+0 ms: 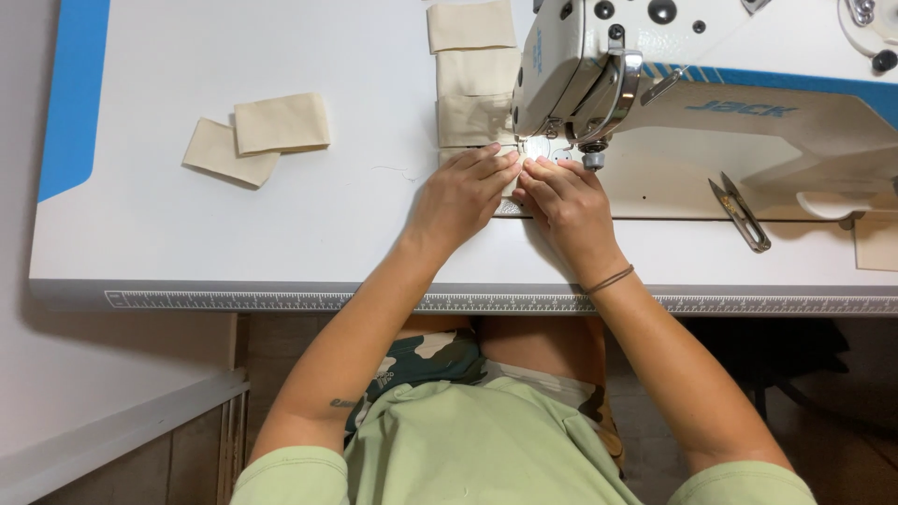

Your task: Trimming connecting threads from chain-stitched rectangular fabric pieces using thread snips at a sewing station.

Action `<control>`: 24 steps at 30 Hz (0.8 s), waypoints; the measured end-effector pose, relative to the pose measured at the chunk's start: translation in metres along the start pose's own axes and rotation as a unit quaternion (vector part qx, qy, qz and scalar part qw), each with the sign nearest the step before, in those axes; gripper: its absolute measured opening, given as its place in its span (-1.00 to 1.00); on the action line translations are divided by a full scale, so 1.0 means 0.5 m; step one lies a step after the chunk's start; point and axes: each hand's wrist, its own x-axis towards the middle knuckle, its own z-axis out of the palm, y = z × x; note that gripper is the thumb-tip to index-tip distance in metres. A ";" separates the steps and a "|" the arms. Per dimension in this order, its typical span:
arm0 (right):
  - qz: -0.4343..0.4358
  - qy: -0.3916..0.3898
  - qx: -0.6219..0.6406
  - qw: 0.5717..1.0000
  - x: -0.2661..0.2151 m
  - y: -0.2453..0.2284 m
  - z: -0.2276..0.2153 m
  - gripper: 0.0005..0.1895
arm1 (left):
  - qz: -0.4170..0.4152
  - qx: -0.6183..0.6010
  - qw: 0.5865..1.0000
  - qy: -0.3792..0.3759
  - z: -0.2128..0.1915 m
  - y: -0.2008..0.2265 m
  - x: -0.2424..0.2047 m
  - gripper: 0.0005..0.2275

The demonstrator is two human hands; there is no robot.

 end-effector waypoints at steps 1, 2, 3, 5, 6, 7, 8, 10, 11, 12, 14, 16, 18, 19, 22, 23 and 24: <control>-0.002 0.001 0.001 1.000 0.004 0.000 -0.002 -0.85 | -0.001 0.002 1.000 0.001 0.000 -0.001 0.003 -0.76; 0.001 -0.004 0.006 1.000 0.006 -0.002 -0.005 -0.85 | -0.002 -0.003 1.000 0.004 0.000 -0.001 0.002 -0.78; 0.003 -0.009 0.010 1.000 0.006 -0.003 -0.008 -0.84 | -0.004 -0.007 1.000 0.007 0.001 -0.001 0.001 -0.80; 0.001 -0.007 0.009 1.000 0.004 -0.004 -0.005 -0.84 | -0.008 -0.007 1.000 0.003 0.001 0.000 -0.002 -0.81; -0.004 -0.002 0.003 1.000 0.005 0.000 -0.004 -0.84 | -0.009 -0.007 1.000 0.003 0.003 -0.001 0.001 -0.82; -0.003 -0.002 0.002 1.000 0.007 -0.001 -0.006 -0.84 | -0.007 -0.008 1.000 0.003 0.001 0.000 0.003 -0.82; -0.001 -0.002 0.000 1.000 0.009 -0.001 -0.006 -0.85 | -0.010 -0.005 1.000 0.000 -0.001 0.000 0.004 -0.82; 0.001 -0.002 -0.003 1.000 0.010 -0.002 -0.006 -0.85 | -0.013 -0.001 1.000 -0.004 -0.003 0.000 0.005 -0.83; 0.003 -0.003 -0.003 1.000 0.009 -0.002 -0.005 -0.85 | -0.013 0.003 1.000 -0.006 -0.002 0.000 0.006 -0.83; 0.006 -0.004 -0.003 1.000 0.009 -0.001 -0.004 -0.85 | -0.013 0.006 1.000 -0.009 0.000 0.000 0.007 -0.82; 0.009 -0.007 -0.005 1.000 0.007 -0.003 -0.001 -0.84 | -0.016 0.008 1.000 -0.018 -0.003 0.001 0.005 -0.78; 0.008 -0.006 -0.009 1.000 0.006 -0.004 -0.003 -0.82 | -0.017 0.014 1.000 -0.022 -0.008 0.005 0.009 -0.74; 0.010 -0.018 -0.003 1.000 0.011 -0.002 -0.005 -0.77 | -0.016 -0.003 0.999 -0.029 -0.016 0.004 0.018 -0.69; 0.005 -0.011 -0.008 1.000 0.010 -0.007 -0.009 -0.77 | -0.012 0.002 1.000 -0.021 -0.020 0.009 0.016 -0.69; 0.014 -0.015 -0.004 1.000 0.024 -0.010 -0.014 -0.73 | -0.022 0.004 0.999 -0.035 -0.022 0.005 0.021 -0.67; 0.024 -0.027 0.003 0.999 0.031 -0.011 -0.017 -0.74 | -0.018 0.013 0.999 -0.041 -0.017 0.001 0.022 -0.67; 0.039 -0.045 0.012 0.998 0.027 -0.019 -0.026 -0.75 | -0.015 0.017 0.998 -0.053 -0.013 0.004 0.014 -0.68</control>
